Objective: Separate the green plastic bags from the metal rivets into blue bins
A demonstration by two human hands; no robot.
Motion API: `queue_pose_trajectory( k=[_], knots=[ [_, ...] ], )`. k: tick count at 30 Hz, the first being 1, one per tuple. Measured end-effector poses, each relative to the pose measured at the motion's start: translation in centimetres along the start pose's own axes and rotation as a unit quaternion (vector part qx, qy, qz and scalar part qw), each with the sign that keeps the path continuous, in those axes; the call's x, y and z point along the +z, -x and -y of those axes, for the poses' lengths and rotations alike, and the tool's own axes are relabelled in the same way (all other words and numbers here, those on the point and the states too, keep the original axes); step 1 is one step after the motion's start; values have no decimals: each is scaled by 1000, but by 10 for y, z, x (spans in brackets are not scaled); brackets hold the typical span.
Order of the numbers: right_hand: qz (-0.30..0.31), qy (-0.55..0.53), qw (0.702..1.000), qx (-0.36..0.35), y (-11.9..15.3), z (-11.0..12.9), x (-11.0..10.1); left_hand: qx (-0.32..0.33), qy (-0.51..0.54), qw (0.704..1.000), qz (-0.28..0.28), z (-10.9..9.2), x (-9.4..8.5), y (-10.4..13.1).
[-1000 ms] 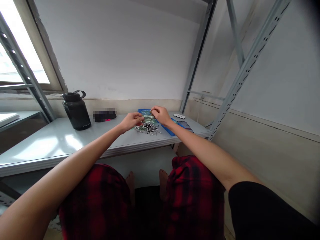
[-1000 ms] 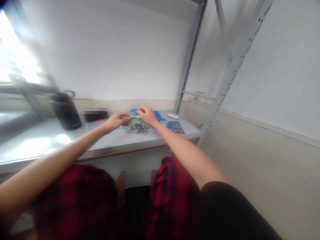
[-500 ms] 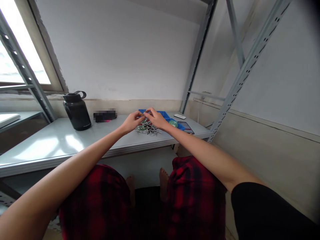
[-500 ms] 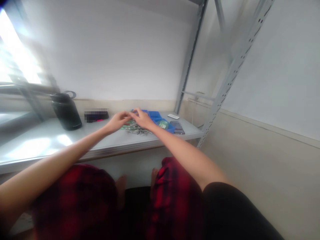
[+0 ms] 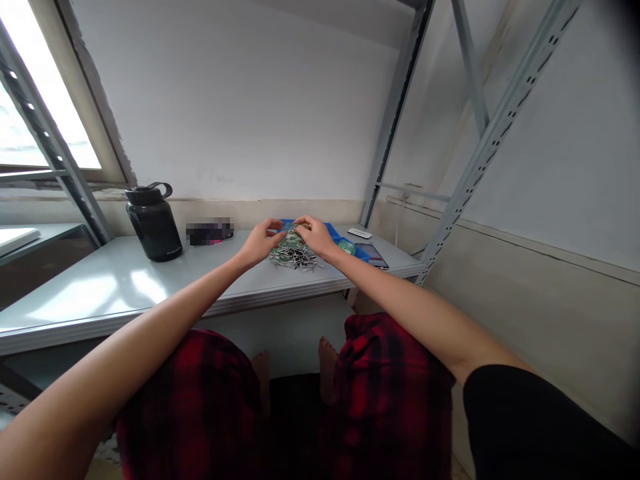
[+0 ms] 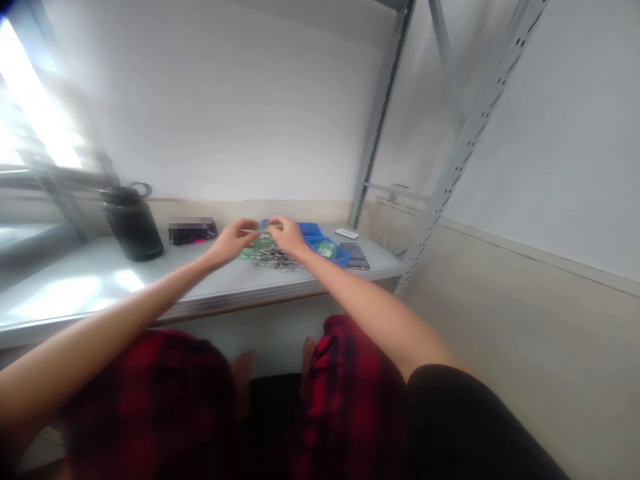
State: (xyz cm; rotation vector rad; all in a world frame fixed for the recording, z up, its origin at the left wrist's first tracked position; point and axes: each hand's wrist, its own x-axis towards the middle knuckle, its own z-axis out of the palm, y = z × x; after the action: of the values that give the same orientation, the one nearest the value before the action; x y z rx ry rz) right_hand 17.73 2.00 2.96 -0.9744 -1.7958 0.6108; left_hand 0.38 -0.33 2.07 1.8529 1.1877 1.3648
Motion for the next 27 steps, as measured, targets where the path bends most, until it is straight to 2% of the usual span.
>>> queue_pose_trajectory(
  k=[5,18,27],
  knots=[
    [1,25,999,-33,1,1,-2,-25,9,999,36,-2,-1,1],
    [14,44,998,-46,2,3,-4,-27,22,999,33,-5,-2,3],
    [-5,40,997,-67,-1,0,-5,10,35,999,20,-5,-1,1]
  ],
)
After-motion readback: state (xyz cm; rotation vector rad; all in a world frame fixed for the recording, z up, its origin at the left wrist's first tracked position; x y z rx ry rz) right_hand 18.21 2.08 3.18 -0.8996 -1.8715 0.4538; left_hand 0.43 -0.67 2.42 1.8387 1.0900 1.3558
